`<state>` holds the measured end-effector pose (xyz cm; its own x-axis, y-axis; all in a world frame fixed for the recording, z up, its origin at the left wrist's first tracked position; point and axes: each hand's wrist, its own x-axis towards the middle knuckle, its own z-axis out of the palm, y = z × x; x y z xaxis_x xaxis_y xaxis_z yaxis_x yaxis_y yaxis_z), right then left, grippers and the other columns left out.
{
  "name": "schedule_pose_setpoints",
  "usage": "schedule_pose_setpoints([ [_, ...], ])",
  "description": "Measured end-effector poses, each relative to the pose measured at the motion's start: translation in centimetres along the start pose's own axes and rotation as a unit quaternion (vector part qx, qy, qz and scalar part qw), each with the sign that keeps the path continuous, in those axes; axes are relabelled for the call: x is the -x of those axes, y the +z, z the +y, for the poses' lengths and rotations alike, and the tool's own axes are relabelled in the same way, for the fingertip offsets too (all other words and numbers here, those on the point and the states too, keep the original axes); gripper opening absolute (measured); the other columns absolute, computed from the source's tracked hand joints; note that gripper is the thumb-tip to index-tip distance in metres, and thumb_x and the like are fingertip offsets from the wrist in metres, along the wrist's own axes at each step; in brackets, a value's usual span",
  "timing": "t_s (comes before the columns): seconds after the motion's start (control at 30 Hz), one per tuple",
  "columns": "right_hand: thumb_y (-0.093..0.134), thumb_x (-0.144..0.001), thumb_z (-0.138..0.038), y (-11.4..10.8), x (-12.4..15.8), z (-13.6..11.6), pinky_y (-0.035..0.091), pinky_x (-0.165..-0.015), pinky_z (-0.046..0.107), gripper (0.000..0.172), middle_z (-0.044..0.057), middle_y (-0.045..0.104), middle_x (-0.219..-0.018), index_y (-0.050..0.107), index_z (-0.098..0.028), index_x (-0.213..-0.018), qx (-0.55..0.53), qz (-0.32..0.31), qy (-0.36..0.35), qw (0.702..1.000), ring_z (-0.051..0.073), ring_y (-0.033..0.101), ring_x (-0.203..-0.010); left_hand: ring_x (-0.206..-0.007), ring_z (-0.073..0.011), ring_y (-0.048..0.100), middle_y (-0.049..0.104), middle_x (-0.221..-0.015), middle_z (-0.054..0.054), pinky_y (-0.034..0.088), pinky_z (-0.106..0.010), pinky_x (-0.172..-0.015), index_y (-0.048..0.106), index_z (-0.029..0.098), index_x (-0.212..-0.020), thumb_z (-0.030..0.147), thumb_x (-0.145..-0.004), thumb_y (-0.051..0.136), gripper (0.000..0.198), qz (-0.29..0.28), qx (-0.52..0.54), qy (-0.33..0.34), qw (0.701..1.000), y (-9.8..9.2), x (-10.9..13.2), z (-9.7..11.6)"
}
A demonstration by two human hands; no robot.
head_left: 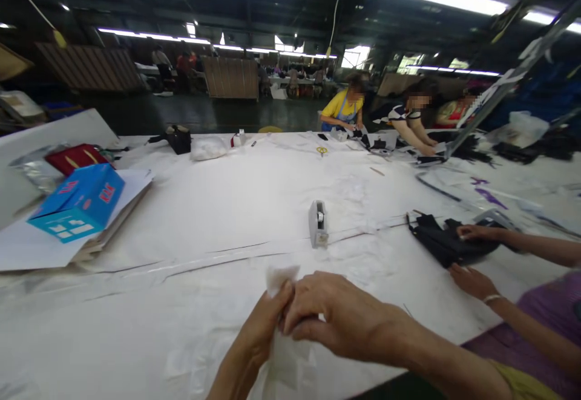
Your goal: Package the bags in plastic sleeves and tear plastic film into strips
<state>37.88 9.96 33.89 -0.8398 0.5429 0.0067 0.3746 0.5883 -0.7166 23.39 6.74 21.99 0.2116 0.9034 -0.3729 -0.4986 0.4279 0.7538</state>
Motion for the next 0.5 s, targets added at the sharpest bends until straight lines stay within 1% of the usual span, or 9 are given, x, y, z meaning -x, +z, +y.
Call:
schedule_pose_setpoints([
  [0.07, 0.064, -0.082, -0.019, -0.3, -0.8, 0.6, 0.045, -0.080, 0.025, 0.014, -0.002, 0.070, -0.084, 0.074, -0.027, -0.087, 0.020, 0.039, 0.029, 0.999, 0.014, 0.062, -0.084, -0.050, -0.0073, 0.029, 0.044, -0.057, 0.005, 0.022, -0.023, -0.048, 0.058, 0.016, -0.085, 0.056, -0.070, 0.070, 0.044, 0.007, -0.005, -0.002, 1.000, 0.5, 0.6, -0.2],
  [0.13, 0.065, -0.079, -0.016, -0.5, -1.2, 1.1, 0.045, -0.072, 0.025, 0.014, -0.002, 0.068, -0.076, 0.074, -0.026, -0.083, 0.007, 0.077, 0.070, 0.995, 0.013, 0.061, -0.073, -0.046, -0.0065, 0.025, 0.039, -0.053, 0.007, 0.016, -0.024, -0.046, 0.055, 0.016, -0.075, 0.063, -0.067, 0.068, 0.049, -0.015, 0.010, -0.023, 1.000, 0.7, 1.0, -0.4],
  [0.2, 0.066, -0.076, -0.014, -0.4, -1.4, 1.2, 0.045, -0.061, 0.023, 0.010, -0.004, 0.063, -0.065, 0.072, -0.022, -0.079, -0.056, 0.101, 0.121, 0.986, 0.011, 0.059, -0.059, -0.044, -0.0057, 0.022, 0.034, -0.049, 0.007, 0.012, -0.024, -0.045, 0.049, 0.017, -0.064, 0.069, -0.069, 0.061, 0.054, -0.059, 0.038, -0.044, 0.997, 0.7, 1.2, -0.7],
  [0.27, 0.066, -0.075, -0.017, 0.0, -1.5, 1.4, 0.044, -0.050, 0.022, 0.003, -0.005, 0.058, -0.054, 0.067, -0.020, -0.075, -0.125, 0.118, 0.168, 0.971, 0.010, 0.055, -0.047, -0.043, -0.0055, 0.024, 0.033, -0.049, 0.007, 0.014, -0.024, -0.044, 0.047, 0.017, -0.060, 0.073, -0.071, 0.055, 0.057, -0.097, 0.059, -0.044, 0.993, 0.6, 1.1, -0.9],
  [0.33, 0.068, -0.073, -0.019, 0.6, -1.6, 1.7, 0.040, -0.042, 0.021, 0.005, -0.006, 0.053, -0.048, 0.063, -0.019, -0.072, -0.174, 0.139, 0.199, 0.954, 0.010, 0.053, -0.040, -0.042, -0.0057, 0.025, 0.034, -0.048, 0.006, 0.016, -0.024, -0.044, 0.050, 0.016, -0.062, 0.074, -0.073, 0.050, 0.059, -0.111, 0.060, -0.041, 0.991, 0.4, 1.1, -1.1],
  [0.4, 0.068, -0.073, -0.020, 1.1, -1.5, 2.2, 0.037, -0.037, 0.020, 0.007, -0.007, 0.052, -0.047, 0.061, -0.020, -0.072, -0.198, 0.155, 0.213, 0.944, 0.010, 0.051, -0.038, -0.042, -0.0060, 0.025, 0.033, -0.047, 0.006, 0.017, -0.023, -0.044, 0.055, 0.015, -0.068, 0.076, -0.075, 0.044, 0.062, -0.126, 0.053, -0.038, 0.990, 0.3, 1.1, -1.3],
  [0.5, 0.069, -0.074, -0.024, 1.4, -1.4, 2.9, 0.036, -0.038, 0.020, 0.009, -0.007, 0.052, -0.045, 0.061, -0.020, -0.073, -0.193, 0.162, 0.215, 0.944, 0.009, 0.051, -0.036, -0.044, -0.0059, 0.022, 0.033, -0.050, 0.006, 0.016, -0.023, -0.045, 0.060, 0.014, -0.078, 0.078, -0.074, 0.041, 0.068, -0.163, 0.037, -0.014, 0.986, 0.3, 1.2, -1.4],
])
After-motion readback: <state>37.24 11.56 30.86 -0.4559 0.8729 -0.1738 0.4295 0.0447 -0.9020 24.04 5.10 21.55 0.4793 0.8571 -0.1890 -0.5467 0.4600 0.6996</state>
